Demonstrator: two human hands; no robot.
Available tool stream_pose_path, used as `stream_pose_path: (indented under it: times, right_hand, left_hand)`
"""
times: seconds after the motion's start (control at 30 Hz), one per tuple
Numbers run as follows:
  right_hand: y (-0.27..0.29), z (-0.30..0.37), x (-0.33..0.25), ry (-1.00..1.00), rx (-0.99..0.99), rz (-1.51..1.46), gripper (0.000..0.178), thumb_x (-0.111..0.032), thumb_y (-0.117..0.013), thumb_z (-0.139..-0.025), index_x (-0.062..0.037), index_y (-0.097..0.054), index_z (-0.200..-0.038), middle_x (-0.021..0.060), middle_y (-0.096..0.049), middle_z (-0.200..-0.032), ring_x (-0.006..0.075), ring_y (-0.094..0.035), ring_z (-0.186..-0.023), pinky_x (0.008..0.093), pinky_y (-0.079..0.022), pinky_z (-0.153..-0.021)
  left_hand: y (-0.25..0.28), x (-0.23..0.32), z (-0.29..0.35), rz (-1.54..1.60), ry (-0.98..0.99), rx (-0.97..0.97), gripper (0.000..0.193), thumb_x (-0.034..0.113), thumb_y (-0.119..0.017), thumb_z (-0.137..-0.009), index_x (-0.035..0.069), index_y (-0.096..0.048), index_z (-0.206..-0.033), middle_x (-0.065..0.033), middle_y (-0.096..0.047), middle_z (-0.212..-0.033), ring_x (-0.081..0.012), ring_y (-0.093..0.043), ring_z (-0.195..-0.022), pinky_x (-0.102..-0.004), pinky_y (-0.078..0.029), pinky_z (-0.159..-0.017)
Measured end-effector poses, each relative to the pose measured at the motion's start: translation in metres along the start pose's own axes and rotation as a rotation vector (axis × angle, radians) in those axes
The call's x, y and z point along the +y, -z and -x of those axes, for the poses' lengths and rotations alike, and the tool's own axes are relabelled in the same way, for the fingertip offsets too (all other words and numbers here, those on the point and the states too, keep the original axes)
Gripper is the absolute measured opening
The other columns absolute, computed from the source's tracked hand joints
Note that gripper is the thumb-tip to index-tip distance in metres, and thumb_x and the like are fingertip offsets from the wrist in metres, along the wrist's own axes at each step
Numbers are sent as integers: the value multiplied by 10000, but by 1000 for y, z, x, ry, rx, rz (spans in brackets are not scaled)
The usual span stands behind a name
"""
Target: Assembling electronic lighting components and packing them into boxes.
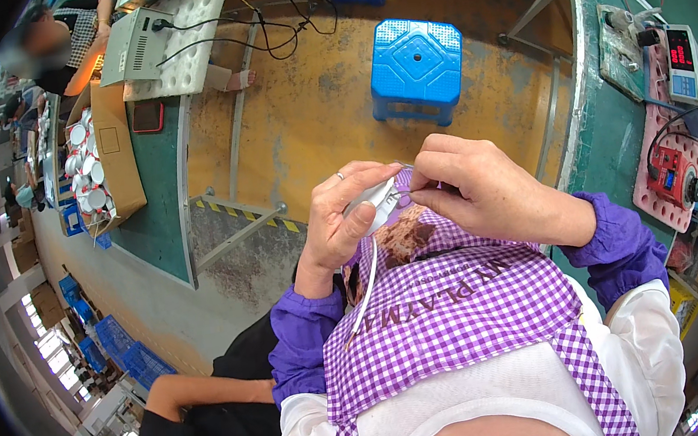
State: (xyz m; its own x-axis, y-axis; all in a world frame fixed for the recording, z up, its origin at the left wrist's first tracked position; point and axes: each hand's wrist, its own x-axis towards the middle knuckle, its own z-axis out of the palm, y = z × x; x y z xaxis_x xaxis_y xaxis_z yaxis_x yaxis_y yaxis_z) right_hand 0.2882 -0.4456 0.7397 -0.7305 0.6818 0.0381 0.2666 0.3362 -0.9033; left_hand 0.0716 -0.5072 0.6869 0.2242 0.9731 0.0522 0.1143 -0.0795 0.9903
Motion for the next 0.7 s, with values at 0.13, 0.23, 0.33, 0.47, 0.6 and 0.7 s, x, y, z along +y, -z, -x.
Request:
stream_pose_path:
  times: [0.13, 0.23, 0.33, 0.47, 0.6, 0.7]
  right_hand:
    - [-3, -2, 2, -69, -78, -16, 83, -28, -631, -785, 24, -595, -838, 156, -576, -818, 320, -605, -781, 398, -491, -679]
    - [-12, -2, 8, -60, -3, -68, 80, -21, -626, -776, 32, -584, -818, 162, -587, -800, 323, -604, -763, 399, -489, -671]
    - [-12, -3, 13, 119, 3, -45, 98, -29, -660, -798, 20, -580, -824, 138, -564, -772, 276, -595, -701, 366, -471, -604]
    - [3, -13, 5, 82, -100, -157, 86, -38, -643, -776, 28, -591, -791, 162, -603, -760, 294, -602, -710, 380, -485, -645]
    - [7, -9, 5, -74, -121, -135, 105, -70, -658, -794, 27, -620, -811, 154, -632, -760, 259, -621, -723, 358, -488, -654]
    - [5, -6, 7, -102, -140, -111, 114, -76, -658, -797, 30, -617, -809, 163, -633, -777, 262, -626, -734, 367, -494, -674]
  left_hand:
    - [5, 2, -1, -361, -136, -51, 496, 429, -590, -863, -9, -678, -1077, -193, -653, -986, -291, -648, -878, -359, -507, -749]
    - [8, 5, -5, -434, -102, -74, 528, 430, -540, -870, -56, -664, -1035, -210, -639, -1010, -289, -635, -903, -358, -488, -772]
    - [9, 6, -7, -289, -12, -104, 400, 333, -596, -859, -9, -682, -1047, -188, -653, -965, -299, -647, -837, -355, -504, -731]
    - [-5, 4, 5, 547, 309, -43, 550, 431, -443, -950, -72, -642, -1053, -145, -675, -958, -198, -640, -868, -301, -498, -756]
    - [-7, -5, 9, 517, 443, -75, 605, 463, -408, -962, -92, -619, -1080, -151, -658, -981, -168, -630, -868, -267, -495, -746]
    - [-6, 0, 5, 301, 284, -72, 570, 444, -441, -953, -80, -633, -1068, -140, -659, -948, -161, -629, -844, -264, -493, -741]
